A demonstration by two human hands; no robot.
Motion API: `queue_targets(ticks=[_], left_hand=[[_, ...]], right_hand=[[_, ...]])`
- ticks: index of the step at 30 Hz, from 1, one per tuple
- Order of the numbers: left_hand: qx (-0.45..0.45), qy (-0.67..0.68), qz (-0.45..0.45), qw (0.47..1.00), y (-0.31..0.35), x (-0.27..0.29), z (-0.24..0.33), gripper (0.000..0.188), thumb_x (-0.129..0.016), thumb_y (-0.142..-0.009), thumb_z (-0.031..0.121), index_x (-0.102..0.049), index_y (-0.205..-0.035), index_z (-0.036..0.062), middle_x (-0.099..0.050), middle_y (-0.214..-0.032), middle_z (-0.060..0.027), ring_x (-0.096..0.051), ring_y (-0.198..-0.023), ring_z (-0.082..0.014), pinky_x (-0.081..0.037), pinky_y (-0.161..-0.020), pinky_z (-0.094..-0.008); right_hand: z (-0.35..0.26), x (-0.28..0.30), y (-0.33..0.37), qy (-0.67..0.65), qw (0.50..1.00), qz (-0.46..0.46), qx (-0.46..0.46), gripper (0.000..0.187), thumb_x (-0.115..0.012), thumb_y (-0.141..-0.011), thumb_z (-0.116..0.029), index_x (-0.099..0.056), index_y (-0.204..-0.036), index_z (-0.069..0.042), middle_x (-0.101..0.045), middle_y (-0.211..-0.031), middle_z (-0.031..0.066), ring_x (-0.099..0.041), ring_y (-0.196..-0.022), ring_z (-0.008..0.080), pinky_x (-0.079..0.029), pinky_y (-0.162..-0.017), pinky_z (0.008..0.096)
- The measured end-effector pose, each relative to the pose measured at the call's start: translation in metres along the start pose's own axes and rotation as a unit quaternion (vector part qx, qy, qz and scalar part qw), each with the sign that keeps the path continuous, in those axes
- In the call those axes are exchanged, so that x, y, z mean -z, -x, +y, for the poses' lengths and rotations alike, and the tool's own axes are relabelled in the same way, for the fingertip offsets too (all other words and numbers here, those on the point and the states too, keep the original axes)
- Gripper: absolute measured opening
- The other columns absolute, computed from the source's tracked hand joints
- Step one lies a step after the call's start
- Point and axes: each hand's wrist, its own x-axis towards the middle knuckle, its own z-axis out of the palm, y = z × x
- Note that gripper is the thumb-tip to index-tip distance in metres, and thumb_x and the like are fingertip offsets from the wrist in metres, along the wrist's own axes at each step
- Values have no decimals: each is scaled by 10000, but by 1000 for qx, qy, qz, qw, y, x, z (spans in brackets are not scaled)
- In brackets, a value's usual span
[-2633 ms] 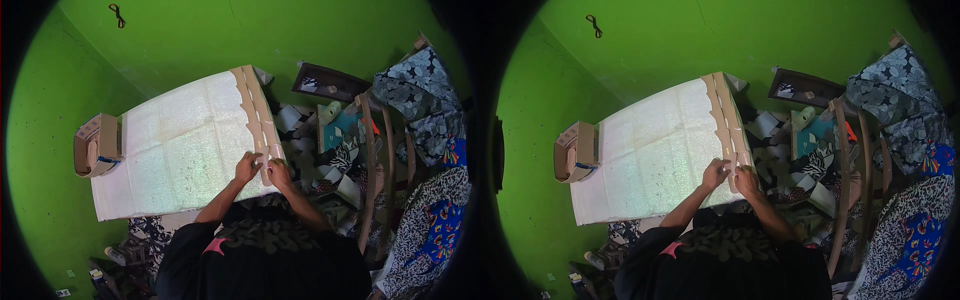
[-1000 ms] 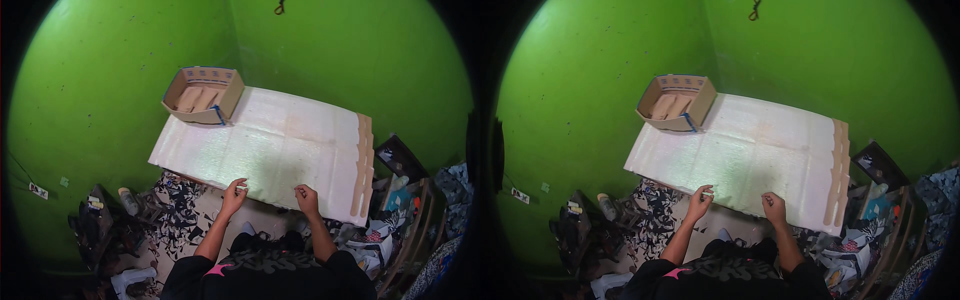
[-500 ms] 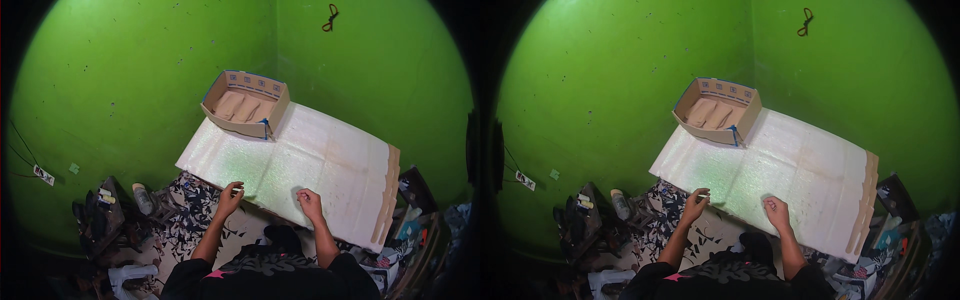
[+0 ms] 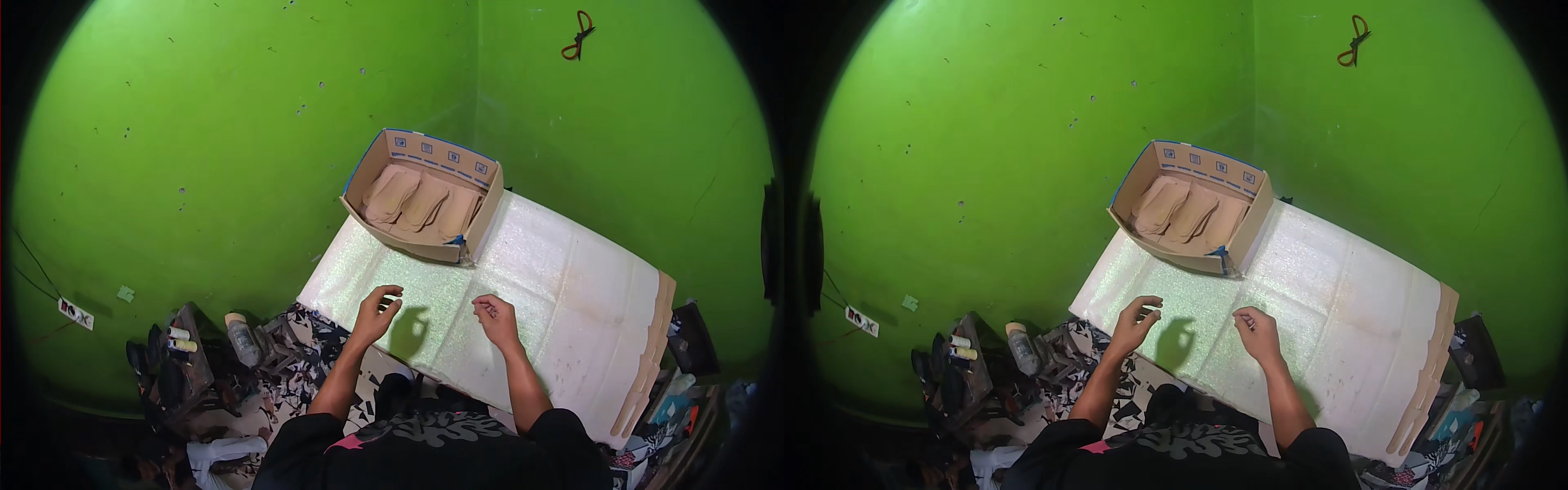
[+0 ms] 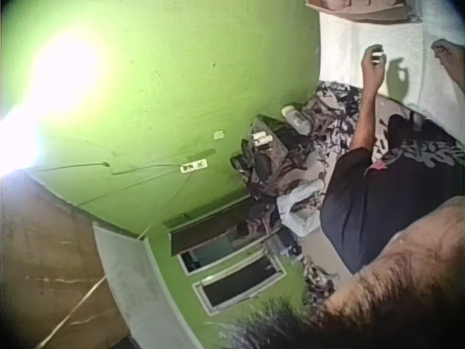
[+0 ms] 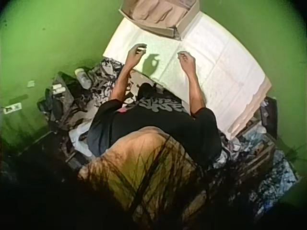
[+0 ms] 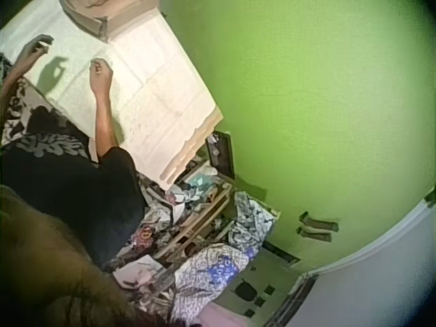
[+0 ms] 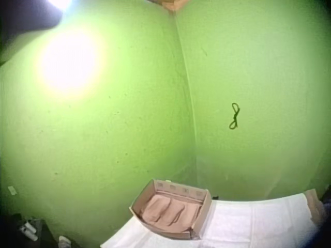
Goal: The person takes several tan-colored shoe components from a box and applies white adhesive labels to the inner surface of each one before setting them down on a white work surface.
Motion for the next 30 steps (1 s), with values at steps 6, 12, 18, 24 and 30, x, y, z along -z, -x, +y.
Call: queue_targets(ticks=[6,12,18,24,30], left_hand=[[-75,0,-3,997,-51,33,10,216,-588,-821,76,-595,-1028,15,-613,-1001,-104,-614,-793,-186,-476,-692,-288],[-137,13,-45,989,-121,83,19,199,-579,-810,47,-601,-1005,12,-612,-976,-96,-609,-785,-176,-475,-692,-281],[-201,6,-99,975,-190,122,27,195,-579,-810,56,-601,-1000,17,-599,-960,-86,-589,-809,-173,-475,-700,-282],[-199,-16,-146,969,-232,136,24,195,-591,-801,60,-607,-994,34,-608,-965,-85,-592,-783,-190,-474,-703,-284],[-199,10,-152,968,-271,137,12,196,-569,-791,31,-610,-983,24,-605,-951,-108,-594,-774,-200,-472,-696,-292]], right_hand=[[-25,-11,-35,-27,998,49,-12,99,-569,-827,-18,-638,-894,2,-603,-697,23,-524,-627,59,-420,-572,204],[-74,-36,-72,-46,991,123,10,112,-551,-834,-16,-626,-910,18,-604,-712,27,-525,-622,59,-423,-568,203],[-98,-81,-112,-18,985,163,50,107,-545,-840,-17,-620,-903,25,-606,-728,33,-532,-650,59,-438,-591,200],[-113,-123,-140,5,986,163,30,103,-561,-834,-16,-623,-909,16,-612,-750,30,-529,-653,56,-445,-602,202],[-114,-141,-176,60,988,139,42,87,-593,-811,-26,-635,-879,7,-610,-715,34,-539,-641,67,-450,-600,212]])
